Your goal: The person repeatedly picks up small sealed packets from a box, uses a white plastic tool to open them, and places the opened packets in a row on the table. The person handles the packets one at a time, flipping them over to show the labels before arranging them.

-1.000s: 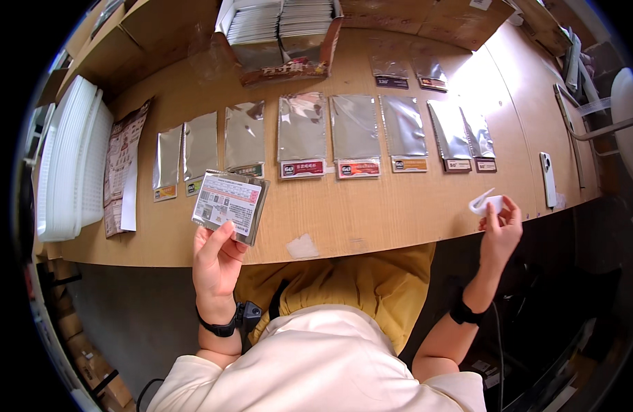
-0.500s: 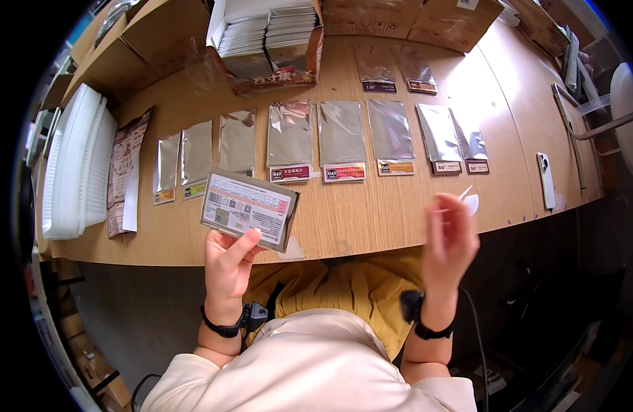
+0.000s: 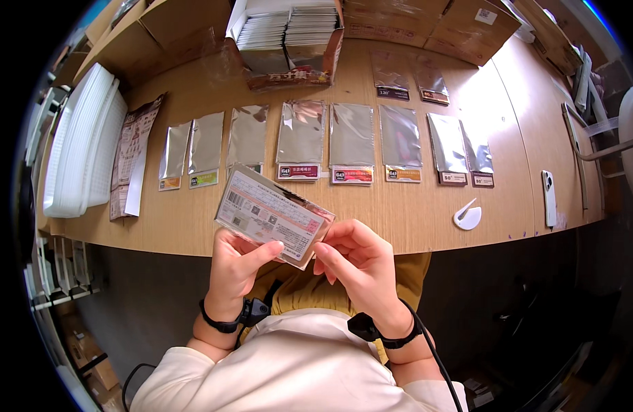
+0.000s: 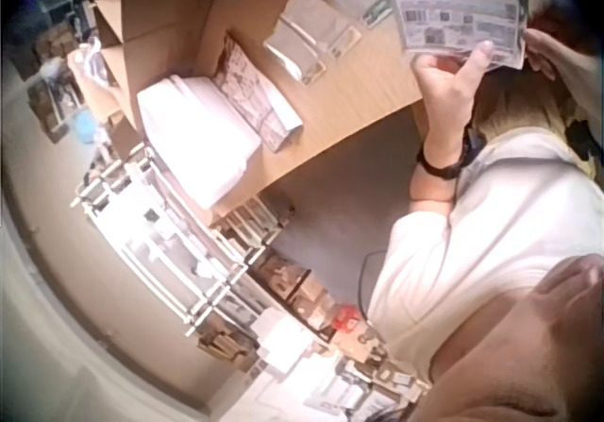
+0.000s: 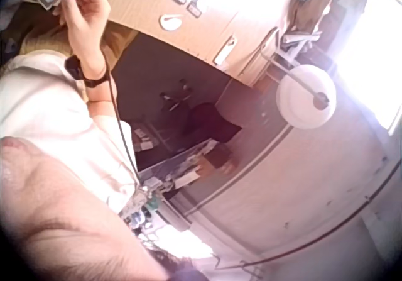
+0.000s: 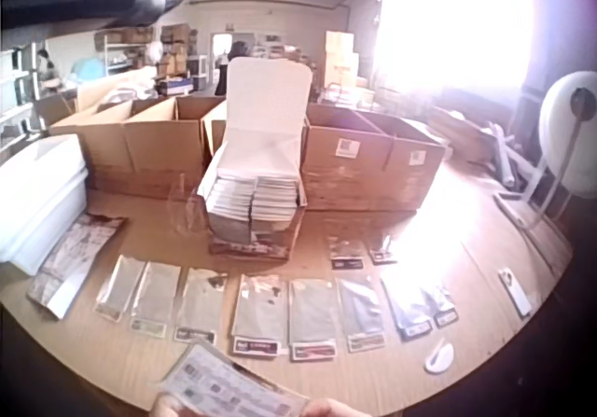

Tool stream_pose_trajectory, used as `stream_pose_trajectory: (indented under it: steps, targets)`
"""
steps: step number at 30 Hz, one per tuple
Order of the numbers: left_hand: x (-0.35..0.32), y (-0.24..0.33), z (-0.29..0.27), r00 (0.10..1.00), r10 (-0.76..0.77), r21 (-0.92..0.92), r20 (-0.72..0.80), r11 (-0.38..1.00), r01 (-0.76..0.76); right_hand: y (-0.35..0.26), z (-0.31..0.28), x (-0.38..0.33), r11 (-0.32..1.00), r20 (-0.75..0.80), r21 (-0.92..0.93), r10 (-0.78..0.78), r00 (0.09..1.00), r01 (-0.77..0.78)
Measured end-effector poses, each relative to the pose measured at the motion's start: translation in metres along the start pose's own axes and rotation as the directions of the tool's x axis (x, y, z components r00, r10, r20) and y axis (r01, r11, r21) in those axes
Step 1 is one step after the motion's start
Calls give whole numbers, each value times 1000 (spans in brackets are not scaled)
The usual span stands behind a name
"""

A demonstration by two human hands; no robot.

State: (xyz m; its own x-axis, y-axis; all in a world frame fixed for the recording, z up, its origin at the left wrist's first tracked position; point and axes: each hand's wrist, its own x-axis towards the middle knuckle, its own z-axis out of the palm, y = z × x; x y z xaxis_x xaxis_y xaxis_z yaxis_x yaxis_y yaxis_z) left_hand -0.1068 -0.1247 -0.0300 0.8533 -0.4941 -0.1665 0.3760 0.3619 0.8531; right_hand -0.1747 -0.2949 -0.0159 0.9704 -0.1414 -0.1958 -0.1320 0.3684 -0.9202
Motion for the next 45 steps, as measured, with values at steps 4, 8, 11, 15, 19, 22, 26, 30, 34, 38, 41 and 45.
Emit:
stream_pose_trajectory:
  steps: [4, 8, 11, 15, 19, 22, 26, 30, 34, 38, 41, 45]
  targets:
    - [1, -6, -1, 998, 61, -16, -8, 998, -61, 3, -6, -4, 1000, 31, 11, 6, 999, -7]
    - [8, 3, 8, 991, 44, -84, -126, 995, -55, 5, 4, -11, 999, 90, -48, 9, 996, -5]
    - [13, 8, -3, 1000, 30, 72, 9, 997, -30, 12, 3, -14, 993, 185, -113, 35, 982, -14]
    - [21, 22, -8, 984, -2, 218, 177, 975, -38, 24, 4, -13, 961, 261, -233, -89, 961, 152]
    - [27, 35, -10, 954, -62, 286, 294, 958, -26, 20, 0, -14, 932, 323, -350, 24, 946, 96]
    - [29, 45, -12, 934, -104, 403, 342, 914, -45, 12, -8, -13, 991, 255, -135, 46, 966, -12]
    - [29, 46, -17, 916, -158, 484, 370, 874, -45, -4, -8, -10, 997, 77, 74, 16, 997, -21]
    - [32, 43, -13, 952, -51, 328, 302, 943, -53, -3, -13, -11, 999, 21, 44, 5, 1000, -6]
    - [28, 27, -14, 990, 124, 77, 73, 989, -129, -3, -11, -9, 995, 4, 82, -55, 998, 55]
    - [21, 17, -22, 995, 87, -2, -42, 996, -87, -4, -10, -7, 989, -41, 109, -100, 994, 104]
    - [15, 13, -19, 993, 67, -3, -100, 998, -67, -3, -10, -5, 987, -16, 120, -101, 995, 102]
    - [14, 13, -16, 989, 90, 18, -114, 996, -88, -5, -10, -7, 990, 4, 115, -86, 996, 85]
